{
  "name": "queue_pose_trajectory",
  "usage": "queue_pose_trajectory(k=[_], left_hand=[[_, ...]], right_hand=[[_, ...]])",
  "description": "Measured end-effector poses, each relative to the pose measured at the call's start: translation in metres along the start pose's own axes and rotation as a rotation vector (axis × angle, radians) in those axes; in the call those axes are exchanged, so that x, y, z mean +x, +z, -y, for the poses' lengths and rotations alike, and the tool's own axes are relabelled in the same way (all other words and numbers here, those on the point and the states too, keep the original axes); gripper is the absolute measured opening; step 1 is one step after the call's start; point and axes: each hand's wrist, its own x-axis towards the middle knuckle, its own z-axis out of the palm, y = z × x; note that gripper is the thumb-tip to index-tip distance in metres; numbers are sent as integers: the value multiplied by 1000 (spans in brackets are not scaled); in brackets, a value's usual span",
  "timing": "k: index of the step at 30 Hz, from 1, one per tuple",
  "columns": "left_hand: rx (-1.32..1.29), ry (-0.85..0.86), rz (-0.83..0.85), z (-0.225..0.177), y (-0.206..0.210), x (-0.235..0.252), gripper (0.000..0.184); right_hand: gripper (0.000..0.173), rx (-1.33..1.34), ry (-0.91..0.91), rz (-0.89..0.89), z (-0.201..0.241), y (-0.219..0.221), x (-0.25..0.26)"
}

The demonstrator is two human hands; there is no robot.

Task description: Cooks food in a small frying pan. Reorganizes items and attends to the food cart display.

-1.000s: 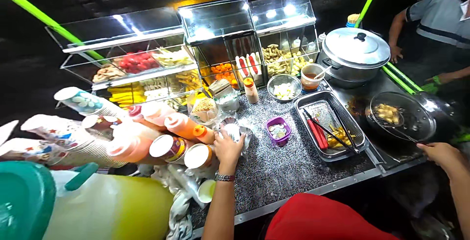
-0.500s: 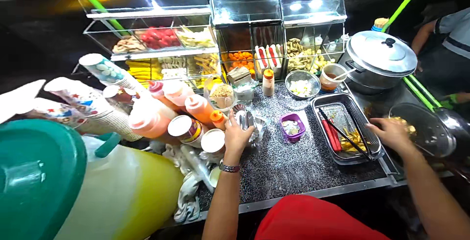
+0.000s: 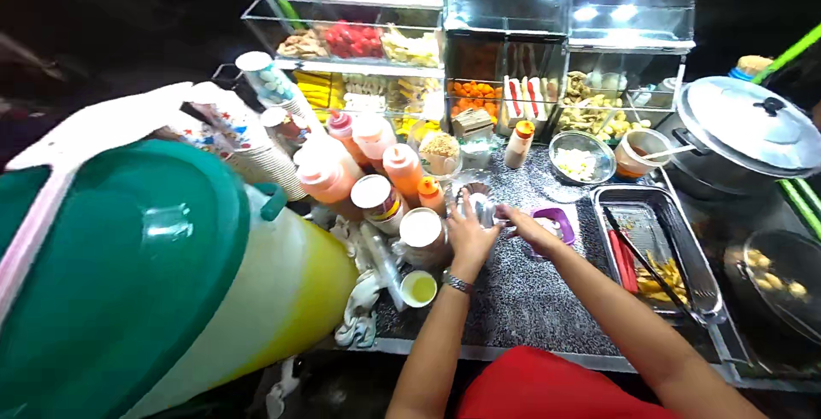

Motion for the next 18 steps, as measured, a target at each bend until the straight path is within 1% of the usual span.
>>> queue_pose_trajectory(k=[2,5,9,11,12,13,15,16,17,18], left_hand=[[32,-40,46,-5,3,0,109],[4,-43,50,-1,1,3,104],[26,3,54,5,6,2,101],[63,77,48,-1,0,-5,104],[74,134,17,-7,-9,-10,105],[77,203,-53,-14,-22,-14,105],[75,358,-288,-27,-57,-14,96],[73,420,-412,-32,-80,-8,90],[72,448,-486,-36,-109,0,84],[82,436,-527,-39,-142,10,80]], right_hand=[[64,35,23,35,-3,11,5],[63,59,4,65,-9,12,6],[62,42,12,102,-14,4,6],[62,12,-2,77,-14,2,5],[61,1,-14,55,-12,0,2],[59,-5,-29,30,-11,-3,0],[57,-5,-50,-42,-10,-17,-10],[59,1,-54,-77,-14,-28,-17],[62,-1,-68,-111,-21,-41,-26],[65,-9,-84,-147,-30,-56,-36]])
